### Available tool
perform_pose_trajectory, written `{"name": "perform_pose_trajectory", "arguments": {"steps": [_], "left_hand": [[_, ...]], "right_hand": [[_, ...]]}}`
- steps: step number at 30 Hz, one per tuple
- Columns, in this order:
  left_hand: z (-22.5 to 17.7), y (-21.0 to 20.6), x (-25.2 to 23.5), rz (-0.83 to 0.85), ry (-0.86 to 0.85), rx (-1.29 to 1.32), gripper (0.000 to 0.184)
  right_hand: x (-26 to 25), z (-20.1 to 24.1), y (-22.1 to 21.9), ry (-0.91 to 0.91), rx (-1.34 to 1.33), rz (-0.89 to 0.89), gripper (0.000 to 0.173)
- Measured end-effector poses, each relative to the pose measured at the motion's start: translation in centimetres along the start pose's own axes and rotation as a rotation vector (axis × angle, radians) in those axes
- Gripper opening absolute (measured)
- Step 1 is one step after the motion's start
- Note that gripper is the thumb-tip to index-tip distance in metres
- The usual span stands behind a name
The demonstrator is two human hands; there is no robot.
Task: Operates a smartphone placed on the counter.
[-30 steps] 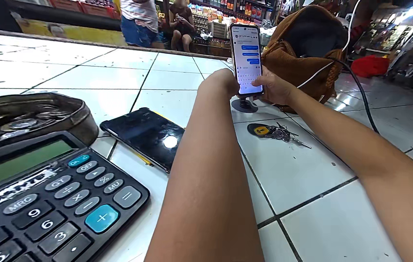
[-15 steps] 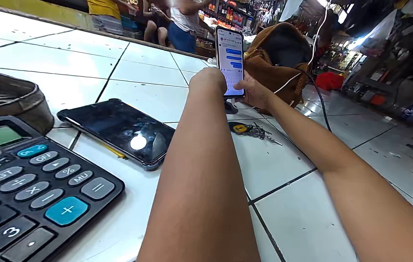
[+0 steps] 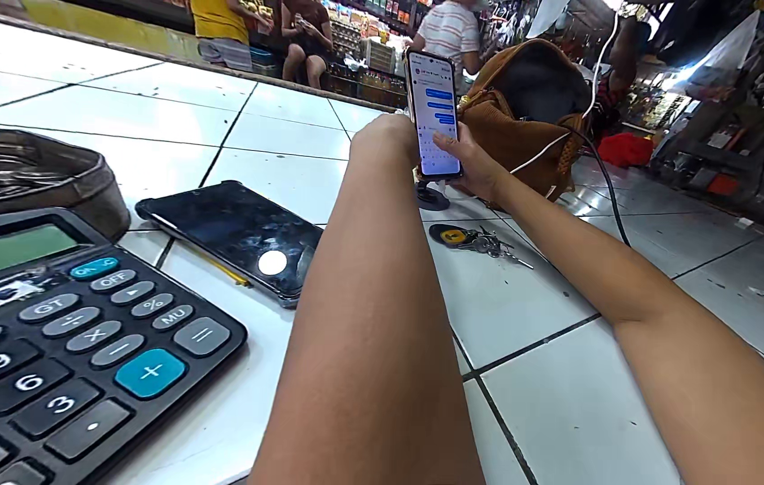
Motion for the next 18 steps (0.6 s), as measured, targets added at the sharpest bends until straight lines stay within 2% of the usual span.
{"name": "perform_pose_trajectory", "arguments": {"steps": [5, 8, 13, 18], "left_hand": [[0.9, -0.6, -1.0, 0.040, -0.074, -0.023, 0.029], [1.1, -1.1, -1.3, 0.073, -0.075, -0.040, 0.027], [1.7, 0.4, -1.4, 0.078, -0.015, -0.119, 0.023], [3.5, 0.5, -1.9, 0.097, 0.048, -0.121, 0.027]], "right_hand": [[-0.6, 1.1, -0.2, 0.163, 0.154, -0.131, 0.092], [-0.7, 1.8, 0.0, 0.137, 0.255, -0.240, 0.096], [-0.1, 2.5, -1.2, 0.049, 0.420, -0.286, 0.122], [-1.1, 1.8, -1.1, 0.029, 0.425, -0.273, 0.115]]}}
Point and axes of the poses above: each hand's wrist, its own x-axis away from the middle knuckle, its own y-axis out of the back of the hand, z = x × y, the point moved 6 cm from there along -x, towards the middle knuckle, and after that the axes turned 3 degrees about x, right-handed, at the moved point
